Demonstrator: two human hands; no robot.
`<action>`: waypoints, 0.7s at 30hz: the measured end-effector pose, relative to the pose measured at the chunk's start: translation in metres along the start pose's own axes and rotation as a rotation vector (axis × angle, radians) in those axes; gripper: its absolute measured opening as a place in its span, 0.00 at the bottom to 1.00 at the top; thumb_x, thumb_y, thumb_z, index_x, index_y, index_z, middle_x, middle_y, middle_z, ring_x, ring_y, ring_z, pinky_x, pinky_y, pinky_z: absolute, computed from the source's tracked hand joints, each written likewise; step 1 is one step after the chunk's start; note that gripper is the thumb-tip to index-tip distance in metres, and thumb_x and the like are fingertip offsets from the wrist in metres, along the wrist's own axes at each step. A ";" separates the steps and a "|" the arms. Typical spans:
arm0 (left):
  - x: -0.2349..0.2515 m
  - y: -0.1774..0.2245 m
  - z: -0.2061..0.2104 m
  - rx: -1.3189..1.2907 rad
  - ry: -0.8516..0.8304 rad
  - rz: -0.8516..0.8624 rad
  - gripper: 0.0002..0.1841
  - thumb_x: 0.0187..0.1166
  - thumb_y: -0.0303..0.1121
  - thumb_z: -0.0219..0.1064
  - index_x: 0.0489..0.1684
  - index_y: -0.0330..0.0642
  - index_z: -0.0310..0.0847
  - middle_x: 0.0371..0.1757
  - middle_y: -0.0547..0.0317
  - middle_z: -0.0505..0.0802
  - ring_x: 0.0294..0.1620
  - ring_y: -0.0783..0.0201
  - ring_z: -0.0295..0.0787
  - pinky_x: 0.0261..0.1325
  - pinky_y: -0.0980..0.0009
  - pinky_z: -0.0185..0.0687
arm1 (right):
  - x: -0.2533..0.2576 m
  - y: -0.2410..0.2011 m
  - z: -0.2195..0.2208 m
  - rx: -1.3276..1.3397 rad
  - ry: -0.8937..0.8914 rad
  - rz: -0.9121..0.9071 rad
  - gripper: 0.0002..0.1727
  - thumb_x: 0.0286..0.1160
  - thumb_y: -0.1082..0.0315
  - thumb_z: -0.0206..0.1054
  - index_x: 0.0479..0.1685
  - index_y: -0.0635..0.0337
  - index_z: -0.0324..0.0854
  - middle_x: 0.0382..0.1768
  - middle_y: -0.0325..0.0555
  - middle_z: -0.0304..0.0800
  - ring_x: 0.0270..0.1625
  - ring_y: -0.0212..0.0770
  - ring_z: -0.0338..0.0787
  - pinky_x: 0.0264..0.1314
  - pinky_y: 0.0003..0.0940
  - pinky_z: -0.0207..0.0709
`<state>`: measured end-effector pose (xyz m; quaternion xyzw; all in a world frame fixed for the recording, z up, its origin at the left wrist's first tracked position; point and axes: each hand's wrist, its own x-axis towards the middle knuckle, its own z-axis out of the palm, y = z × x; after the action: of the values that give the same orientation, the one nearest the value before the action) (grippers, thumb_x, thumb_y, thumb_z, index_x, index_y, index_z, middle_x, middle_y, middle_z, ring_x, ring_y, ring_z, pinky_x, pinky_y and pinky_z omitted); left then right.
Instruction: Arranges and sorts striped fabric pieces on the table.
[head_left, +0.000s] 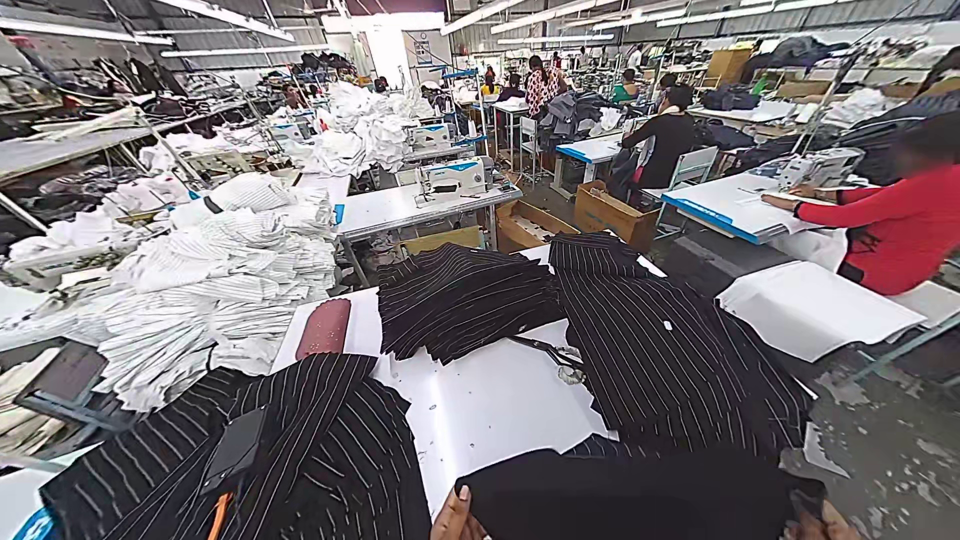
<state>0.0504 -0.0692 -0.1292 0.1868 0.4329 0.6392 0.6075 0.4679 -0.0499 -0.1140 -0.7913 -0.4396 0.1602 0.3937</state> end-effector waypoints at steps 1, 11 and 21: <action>0.002 0.002 -0.004 0.049 0.002 0.035 0.15 0.93 0.28 0.36 0.54 0.42 0.72 0.36 0.69 0.95 0.39 0.74 0.94 0.55 0.70 0.91 | 0.005 0.000 -0.006 0.023 0.007 -0.008 0.22 0.92 0.64 0.49 0.61 0.78 0.77 0.35 0.56 0.86 0.31 0.37 0.85 0.44 0.39 0.81; -0.010 0.080 -0.044 0.398 0.269 0.475 0.09 0.88 0.27 0.48 0.52 0.43 0.75 0.35 0.86 0.89 0.37 0.87 0.86 0.52 0.79 0.86 | 0.034 -0.104 0.017 0.400 -0.095 -0.314 0.20 0.73 0.82 0.49 0.61 0.80 0.78 0.32 0.36 0.88 0.23 0.12 0.80 0.29 0.11 0.77; 0.059 0.123 -0.115 0.674 0.719 0.434 0.16 0.91 0.33 0.53 0.43 0.26 0.79 0.24 0.60 0.91 0.22 0.73 0.89 0.31 0.74 0.87 | 0.083 -0.182 0.201 0.142 -0.534 -0.255 0.19 0.91 0.59 0.59 0.48 0.70 0.85 0.38 0.51 0.96 0.38 0.39 0.97 0.49 0.37 0.90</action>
<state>-0.1249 -0.0372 -0.1139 0.2261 0.7462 0.5993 0.1815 0.2903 0.1709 -0.0958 -0.6301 -0.6111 0.3420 0.3355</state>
